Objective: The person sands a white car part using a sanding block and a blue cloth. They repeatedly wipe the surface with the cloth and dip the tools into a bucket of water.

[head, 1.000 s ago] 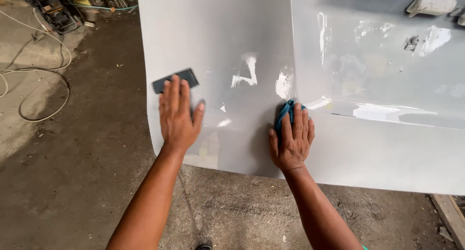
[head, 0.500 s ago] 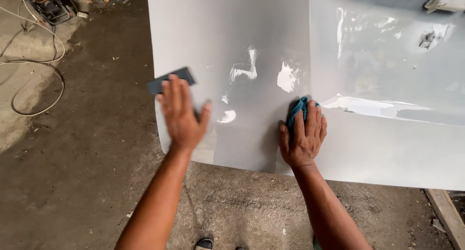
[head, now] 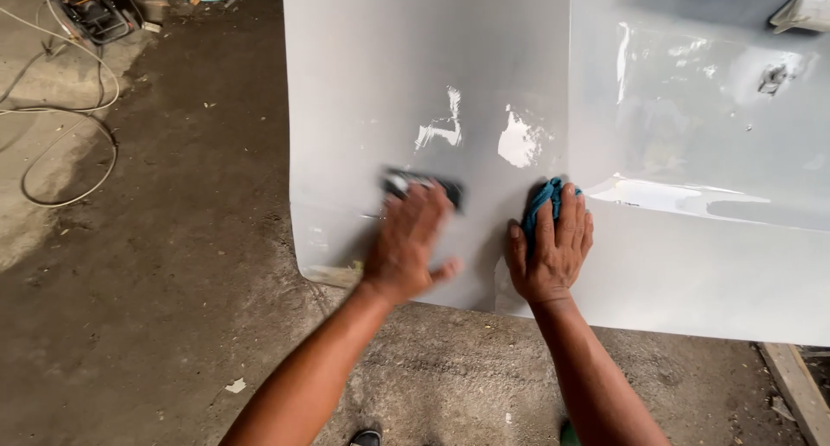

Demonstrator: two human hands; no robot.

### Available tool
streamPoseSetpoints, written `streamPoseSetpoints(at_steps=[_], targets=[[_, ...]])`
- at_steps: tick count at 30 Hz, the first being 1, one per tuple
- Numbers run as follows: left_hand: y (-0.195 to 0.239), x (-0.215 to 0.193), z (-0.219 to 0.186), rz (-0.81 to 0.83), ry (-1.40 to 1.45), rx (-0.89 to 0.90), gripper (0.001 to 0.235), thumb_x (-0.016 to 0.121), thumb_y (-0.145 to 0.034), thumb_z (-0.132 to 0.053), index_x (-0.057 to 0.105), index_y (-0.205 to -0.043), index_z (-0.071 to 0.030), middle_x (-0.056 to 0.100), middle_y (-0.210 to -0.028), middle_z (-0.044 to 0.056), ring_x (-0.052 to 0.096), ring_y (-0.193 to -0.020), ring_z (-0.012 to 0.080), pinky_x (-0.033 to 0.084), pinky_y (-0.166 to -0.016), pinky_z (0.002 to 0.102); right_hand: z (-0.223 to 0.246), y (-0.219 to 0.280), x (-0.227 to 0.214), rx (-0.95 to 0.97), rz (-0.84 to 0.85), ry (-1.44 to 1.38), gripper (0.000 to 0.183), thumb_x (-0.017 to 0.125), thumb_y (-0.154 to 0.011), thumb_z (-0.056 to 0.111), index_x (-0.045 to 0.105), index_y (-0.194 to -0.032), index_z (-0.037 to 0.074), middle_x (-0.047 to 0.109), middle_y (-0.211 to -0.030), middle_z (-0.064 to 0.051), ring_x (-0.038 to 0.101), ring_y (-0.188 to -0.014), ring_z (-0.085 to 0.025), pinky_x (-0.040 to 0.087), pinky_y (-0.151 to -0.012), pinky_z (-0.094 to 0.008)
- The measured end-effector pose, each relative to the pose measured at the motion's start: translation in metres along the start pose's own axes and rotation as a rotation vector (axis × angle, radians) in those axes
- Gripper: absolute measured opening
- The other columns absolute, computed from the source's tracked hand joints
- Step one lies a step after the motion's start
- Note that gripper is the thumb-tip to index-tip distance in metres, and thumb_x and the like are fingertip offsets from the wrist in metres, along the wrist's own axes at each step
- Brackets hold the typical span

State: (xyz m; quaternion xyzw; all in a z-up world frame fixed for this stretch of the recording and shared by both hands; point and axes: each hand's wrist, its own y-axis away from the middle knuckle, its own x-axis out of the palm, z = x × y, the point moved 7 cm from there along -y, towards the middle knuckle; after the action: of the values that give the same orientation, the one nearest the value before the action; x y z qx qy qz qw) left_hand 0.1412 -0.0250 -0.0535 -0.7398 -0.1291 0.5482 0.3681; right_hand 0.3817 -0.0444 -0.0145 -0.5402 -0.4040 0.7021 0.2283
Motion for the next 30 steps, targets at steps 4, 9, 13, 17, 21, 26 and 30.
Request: streamPoseSetpoints(at_steps=[4, 9, 13, 17, 21, 26, 30], targets=[[0.000, 0.001, -0.014, 0.158, 0.041, 0.261, 0.092, 0.016, -0.098, -0.077, 0.016, -0.164, -0.015, 0.015, -0.172, 0.011, 0.018, -0.158, 0.0304, 0.013, -0.129, 0.053, 0.005, 0.006, 0.003, 0.056, 0.045, 0.003, 0.063, 0.055, -0.106, 0.040, 0.046, -0.155, 0.002, 0.032, -0.166, -0.030, 0.029, -0.156, -0.048, 0.017, -0.128, -0.060], [-0.010, -0.052, 0.089, -0.081, 0.080, -0.067, 0.079, 0.025, -0.110, -0.065, 0.029, -0.163, -0.007, 0.022, -0.172, 0.018, 0.021, -0.160, 0.0374, 0.016, -0.132, 0.055, 0.042, 0.000, 0.018, 0.025, 0.133, -0.008, 0.069, 0.055, -0.103, 0.042, 0.040, -0.158, 0.004, 0.024, -0.167, -0.030, 0.022, -0.156, -0.048, 0.012, -0.127, -0.060], [0.005, -0.067, 0.121, -0.109, 0.030, -0.190, 0.069, 0.039, -0.108, -0.049, 0.041, -0.157, -0.002, 0.031, -0.168, 0.021, 0.028, -0.156, 0.0403, 0.019, -0.126, 0.060, 0.114, -0.048, 0.041, -0.084, 0.284, -0.046, 0.070, 0.057, -0.099, 0.044, 0.038, -0.159, 0.011, 0.021, -0.168, -0.023, 0.019, -0.155, -0.044, 0.008, -0.125, -0.059], [0.038, -0.071, 0.112, -0.077, 0.077, -0.105, 0.064, 0.042, -0.106, -0.041, 0.043, -0.157, -0.003, 0.036, -0.166, 0.020, 0.031, -0.155, 0.0399, 0.021, -0.125, 0.060, 0.200, -0.089, 0.073, -0.262, 0.372, -0.122, 0.058, 0.056, -0.102, 0.030, 0.044, -0.156, 0.013, 0.025, -0.170, -0.014, 0.024, -0.157, -0.033, 0.013, -0.127, -0.052], [0.054, -0.068, 0.123, -0.088, 0.088, -0.147, 0.059, 0.043, -0.108, -0.036, 0.044, -0.158, -0.003, 0.038, -0.167, 0.017, 0.031, -0.158, 0.0393, 0.021, -0.129, 0.059, 0.241, -0.079, 0.076, -0.353, 0.324, -0.180, 0.056, 0.055, -0.102, 0.023, 0.047, -0.156, 0.012, 0.030, -0.170, -0.012, 0.029, -0.157, -0.029, 0.016, -0.129, -0.048], [0.051, -0.079, 0.122, -0.078, 0.075, -0.082, 0.062, 0.046, -0.106, -0.036, 0.045, -0.156, 0.000, 0.036, -0.165, 0.019, 0.029, -0.156, 0.0399, 0.022, -0.125, 0.061, 0.213, -0.040, 0.050, -0.401, 0.340, -0.255, 0.052, 0.060, -0.099, 0.022, 0.054, -0.150, 0.013, 0.040, -0.165, -0.011, 0.038, -0.153, -0.028, 0.025, -0.126, -0.048], [0.046, -0.063, 0.107, -0.089, 0.082, -0.037, 0.066, 0.048, -0.105, -0.040, 0.037, -0.158, -0.002, 0.032, -0.166, 0.019, 0.026, -0.155, 0.0402, 0.019, -0.125, 0.060, 0.100, -0.002, 0.029, -0.405, 0.159, -0.313, 0.042, 0.065, -0.102, 0.020, 0.058, -0.143, 0.012, 0.048, -0.160, -0.013, 0.050, -0.149, -0.029, 0.042, -0.121, -0.047]])
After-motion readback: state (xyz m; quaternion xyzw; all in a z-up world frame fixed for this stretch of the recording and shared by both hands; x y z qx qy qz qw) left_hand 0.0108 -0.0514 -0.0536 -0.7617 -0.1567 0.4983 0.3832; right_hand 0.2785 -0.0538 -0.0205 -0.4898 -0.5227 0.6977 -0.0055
